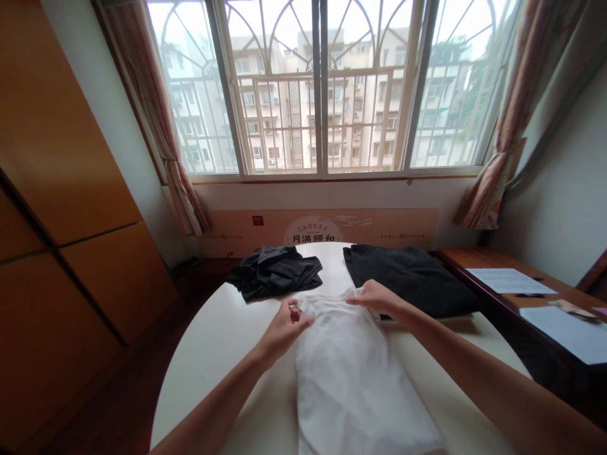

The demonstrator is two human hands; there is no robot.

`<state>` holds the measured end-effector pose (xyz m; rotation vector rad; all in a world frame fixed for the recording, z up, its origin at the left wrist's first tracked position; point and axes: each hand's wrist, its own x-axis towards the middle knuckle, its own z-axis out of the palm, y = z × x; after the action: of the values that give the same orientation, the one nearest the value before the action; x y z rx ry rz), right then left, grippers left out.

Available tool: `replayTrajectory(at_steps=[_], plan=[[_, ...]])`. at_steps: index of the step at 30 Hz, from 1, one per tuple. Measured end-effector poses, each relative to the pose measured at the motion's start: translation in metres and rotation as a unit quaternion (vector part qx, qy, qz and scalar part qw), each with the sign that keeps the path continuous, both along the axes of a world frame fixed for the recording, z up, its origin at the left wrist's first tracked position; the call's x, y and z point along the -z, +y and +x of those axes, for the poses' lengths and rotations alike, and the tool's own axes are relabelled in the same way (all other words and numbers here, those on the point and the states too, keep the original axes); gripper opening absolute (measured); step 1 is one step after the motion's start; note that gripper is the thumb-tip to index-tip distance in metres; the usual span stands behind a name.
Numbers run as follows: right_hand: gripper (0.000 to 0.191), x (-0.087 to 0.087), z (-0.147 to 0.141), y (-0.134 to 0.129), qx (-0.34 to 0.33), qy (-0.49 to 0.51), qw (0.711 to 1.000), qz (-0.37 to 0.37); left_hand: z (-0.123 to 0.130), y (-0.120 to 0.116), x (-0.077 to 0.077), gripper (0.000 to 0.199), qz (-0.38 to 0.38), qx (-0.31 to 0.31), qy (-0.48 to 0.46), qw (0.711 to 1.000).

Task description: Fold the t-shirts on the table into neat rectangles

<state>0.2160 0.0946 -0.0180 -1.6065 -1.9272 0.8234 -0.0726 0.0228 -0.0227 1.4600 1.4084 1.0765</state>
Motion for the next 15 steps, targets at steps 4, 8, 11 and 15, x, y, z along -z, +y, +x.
replayTrajectory(at_steps=[4,8,11,15], plan=[[0.034,-0.007,-0.016,-0.005,-0.031,0.081,0.996,0.024,0.006,-0.007,-0.002,0.079,-0.039,-0.042,-0.166,0.984],[0.025,-0.009,-0.023,-0.023,-0.061,0.235,0.969,0.031,0.009,-0.016,-0.012,0.056,-0.121,0.001,-0.239,0.963],[0.033,-0.020,-0.017,-0.039,-0.060,0.302,0.951,0.023,0.011,-0.022,-0.022,0.042,-0.176,0.096,-0.285,0.937],[0.045,-0.042,0.005,-0.057,-0.069,0.341,0.937,0.014,0.019,-0.020,-0.036,0.035,-0.274,0.142,-0.340,0.888]])
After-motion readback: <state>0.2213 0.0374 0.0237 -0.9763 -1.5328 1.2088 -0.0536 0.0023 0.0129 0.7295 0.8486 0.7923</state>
